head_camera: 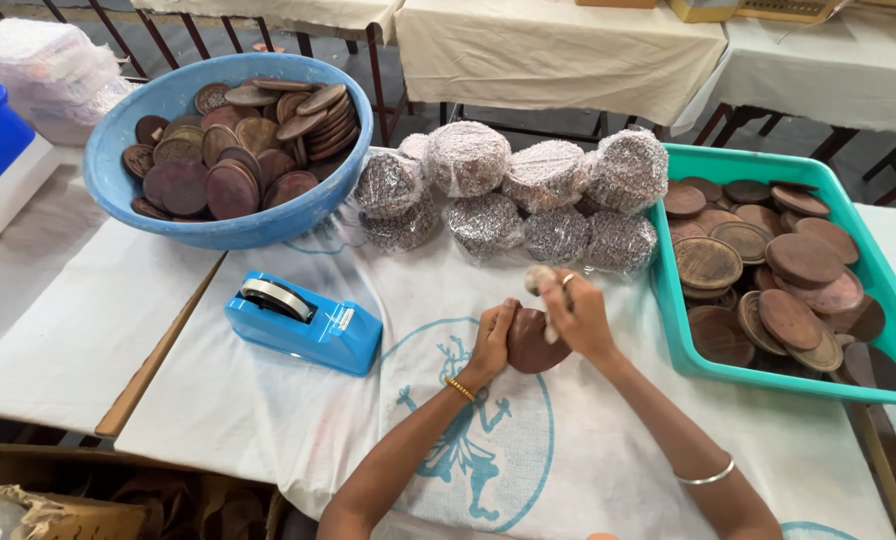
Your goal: The person wraps round wooden crafts in bubble wrap and secures them with tape. They then wipe the surface of other wooden crafts with a cloth and place them into a blue bowl.
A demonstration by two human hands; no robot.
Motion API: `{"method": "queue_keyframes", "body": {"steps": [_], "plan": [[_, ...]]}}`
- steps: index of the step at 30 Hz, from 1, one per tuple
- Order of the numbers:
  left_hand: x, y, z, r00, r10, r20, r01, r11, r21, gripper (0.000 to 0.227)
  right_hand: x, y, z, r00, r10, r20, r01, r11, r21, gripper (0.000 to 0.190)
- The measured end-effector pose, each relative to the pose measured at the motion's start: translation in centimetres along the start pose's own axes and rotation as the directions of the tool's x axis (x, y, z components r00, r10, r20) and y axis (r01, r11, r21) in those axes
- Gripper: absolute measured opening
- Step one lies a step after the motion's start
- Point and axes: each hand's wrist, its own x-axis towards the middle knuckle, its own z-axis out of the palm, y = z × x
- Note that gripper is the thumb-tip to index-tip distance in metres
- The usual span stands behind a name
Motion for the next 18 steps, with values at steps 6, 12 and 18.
{"method": "queue_keyframes", "body": {"steps": [6, 12, 18], "plan": [[0.7, 0.0, 0.0, 1.0, 0.0, -0.004, 0.0, 1.0, -0.019, 0.051, -1.9, 3.5, 2.1, 0.783, 0.58, 0.227, -0.573, 0.529, 0.626, 0.053], [0.5, 1.1, -1.6, 0.997, 0.075, -0.017, -0.073, 0.991, 0.115, 0.051, -2.3, 3.8, 2.5, 0.536, 0.756, 0.375, -0.718, 0.174, 0.674, 0.051], [-0.5, 8.4, 1.0, 0.968, 0.145, 0.207, -0.213, 0.909, 0.359, 0.051, -2.3, 2.4, 0.2, 0.807, 0.585, 0.078, -0.574, 0.749, 0.331, 0.047]]}}
